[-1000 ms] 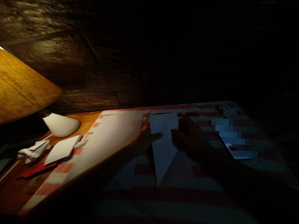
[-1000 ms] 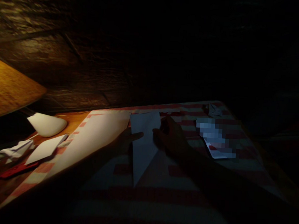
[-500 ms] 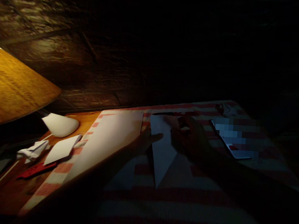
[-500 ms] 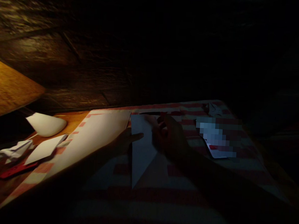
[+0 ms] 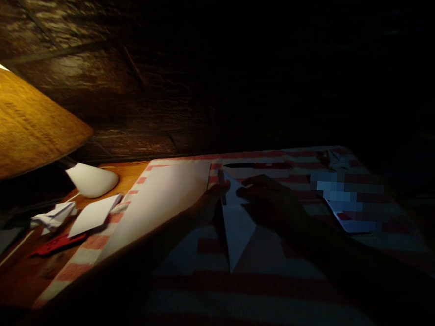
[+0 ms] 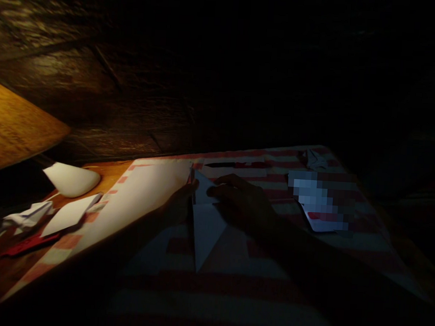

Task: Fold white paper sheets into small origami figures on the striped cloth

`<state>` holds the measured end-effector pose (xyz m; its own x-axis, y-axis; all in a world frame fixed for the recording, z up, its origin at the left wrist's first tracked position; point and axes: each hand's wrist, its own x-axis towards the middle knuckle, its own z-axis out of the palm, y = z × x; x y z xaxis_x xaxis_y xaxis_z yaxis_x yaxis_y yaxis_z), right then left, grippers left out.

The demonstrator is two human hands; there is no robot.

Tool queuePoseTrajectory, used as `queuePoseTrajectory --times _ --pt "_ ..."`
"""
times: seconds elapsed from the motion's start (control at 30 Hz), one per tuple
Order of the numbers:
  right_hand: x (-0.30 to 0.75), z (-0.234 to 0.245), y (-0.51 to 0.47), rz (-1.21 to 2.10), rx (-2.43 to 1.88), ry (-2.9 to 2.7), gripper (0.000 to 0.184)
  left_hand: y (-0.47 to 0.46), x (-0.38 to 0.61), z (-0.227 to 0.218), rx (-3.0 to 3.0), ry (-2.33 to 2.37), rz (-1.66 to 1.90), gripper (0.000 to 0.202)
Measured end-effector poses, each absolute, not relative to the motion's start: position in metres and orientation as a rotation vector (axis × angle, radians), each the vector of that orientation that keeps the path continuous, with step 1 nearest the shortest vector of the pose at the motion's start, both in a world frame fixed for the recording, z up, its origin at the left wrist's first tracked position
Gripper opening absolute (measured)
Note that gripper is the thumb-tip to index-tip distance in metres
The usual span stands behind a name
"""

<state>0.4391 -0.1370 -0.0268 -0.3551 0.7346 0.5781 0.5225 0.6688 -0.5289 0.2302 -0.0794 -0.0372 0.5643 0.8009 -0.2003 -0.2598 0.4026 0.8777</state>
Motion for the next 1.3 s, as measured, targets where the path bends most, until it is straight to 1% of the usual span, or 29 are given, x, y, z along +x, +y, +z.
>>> queuePoseTrajectory --times 0.1,0.2,0.3,0.43,0.57,0.77,0.93,1.07,1.2,1.3 --pt "0.438 -0.022 -0.139 0.443 -0.963 -2.043 0.025 -0.079 0.229 -0.039 0.991 0.761 0.757 0.035" --pt "0.436 -0.022 -0.14 0.65 -0.962 -1.877 0.024 -0.082 0.23 -0.033 1.069 0.762 0.752 0.03" --pt "0.435 -0.026 -0.138 0.881 -1.073 -1.662 0.03 -0.085 0.232 -0.03 1.084 0.714 0.719 0.034" --pt "0.435 -0.03 -0.134 1.146 -1.065 -1.63 0.022 -0.083 0.231 -0.033 1.066 0.736 0.661 0.043" --pt "0.435 -0.03 -0.132 1.345 -1.022 -1.515 0.024 -0.082 0.23 -0.032 1.16 0.742 0.675 0.045" --pt "0.435 -0.028 -0.13 1.358 -1.044 -1.318 0.02 -0.085 0.234 -0.023 1.279 0.77 0.716 0.041" --pt "0.434 -0.026 -0.131 1.361 -1.046 -1.284 0.019 -0.085 0.233 -0.028 1.332 0.756 0.723 0.039" --pt "0.434 -0.024 -0.131 1.374 -1.065 -1.26 0.02 -0.083 0.231 -0.032 1.329 0.787 0.7 0.04" --pt "0.435 -0.025 -0.13 1.315 -1.061 -1.286 0.02 -0.085 0.233 -0.029 1.299 0.785 0.731 0.043" --pt "0.436 -0.026 -0.128 1.285 -1.082 -1.283 0.023 -0.085 0.234 -0.029 1.301 0.793 0.733 0.041"
